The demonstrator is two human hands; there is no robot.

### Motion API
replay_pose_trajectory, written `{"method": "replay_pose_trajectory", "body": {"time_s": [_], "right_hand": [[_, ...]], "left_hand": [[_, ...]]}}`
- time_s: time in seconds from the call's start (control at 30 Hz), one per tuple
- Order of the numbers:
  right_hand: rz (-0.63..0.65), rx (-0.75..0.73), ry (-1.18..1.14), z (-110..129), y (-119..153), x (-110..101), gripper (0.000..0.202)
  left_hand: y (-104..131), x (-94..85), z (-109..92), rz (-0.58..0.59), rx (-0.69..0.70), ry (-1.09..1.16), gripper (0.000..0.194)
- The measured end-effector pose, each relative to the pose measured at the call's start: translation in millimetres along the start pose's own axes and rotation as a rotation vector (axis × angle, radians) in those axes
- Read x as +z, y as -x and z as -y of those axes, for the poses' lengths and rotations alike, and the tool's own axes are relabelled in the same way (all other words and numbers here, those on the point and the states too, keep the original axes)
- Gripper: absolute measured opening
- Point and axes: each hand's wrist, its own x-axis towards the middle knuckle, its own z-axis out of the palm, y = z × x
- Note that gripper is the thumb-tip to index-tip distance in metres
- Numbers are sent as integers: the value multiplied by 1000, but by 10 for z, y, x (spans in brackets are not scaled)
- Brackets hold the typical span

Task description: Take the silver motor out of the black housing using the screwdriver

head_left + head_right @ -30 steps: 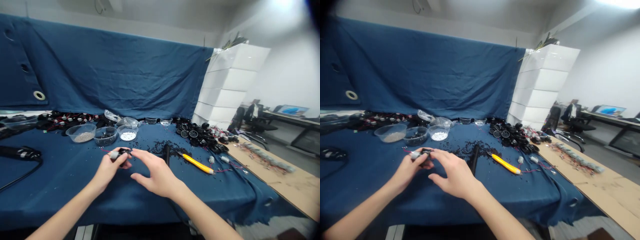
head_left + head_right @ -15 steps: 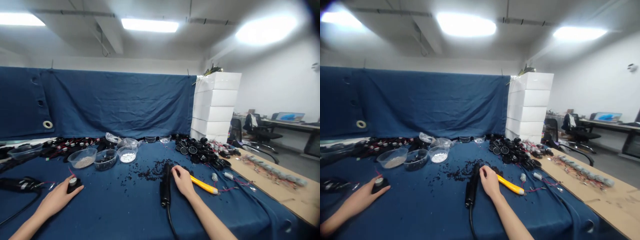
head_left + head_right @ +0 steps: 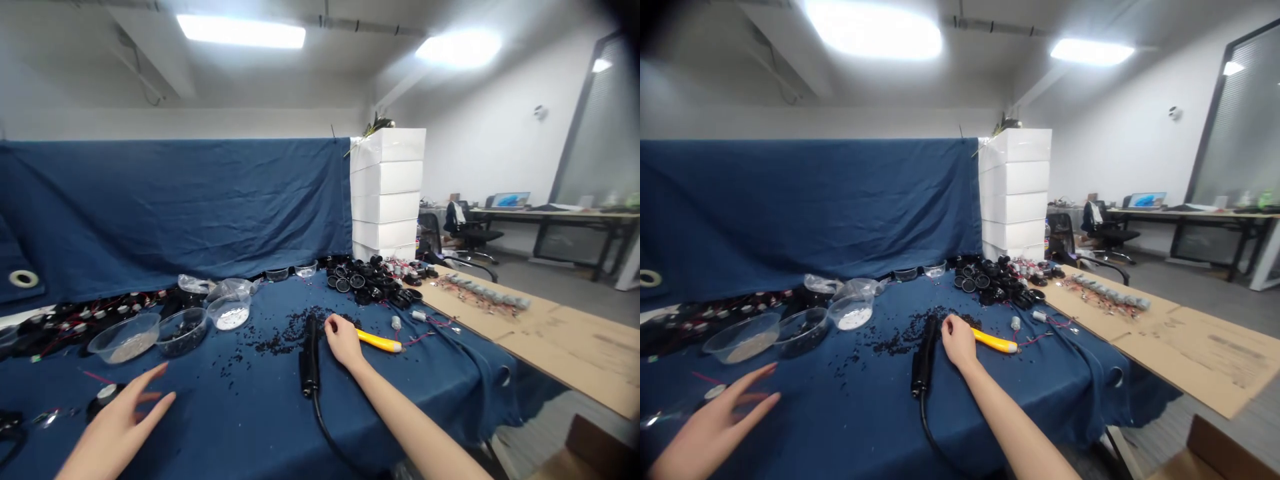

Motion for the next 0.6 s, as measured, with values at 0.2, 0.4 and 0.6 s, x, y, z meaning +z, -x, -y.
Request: {"method": "replay_pose_trajectory", "body": {"time_s": [0.2,0.4,0.6], "right_hand": [[-80,-69,156,63,-116,-119,20],[-177,145,429,-329,-590,-540,38],[-59,342,590,-887,-824,-856,41]], "left_hand": [[-710,652,-746,162,283,-41,75],[-979,1287,-666,150,304,-45,69],[-1008,1378,-463,152,278,-1,57]]}}
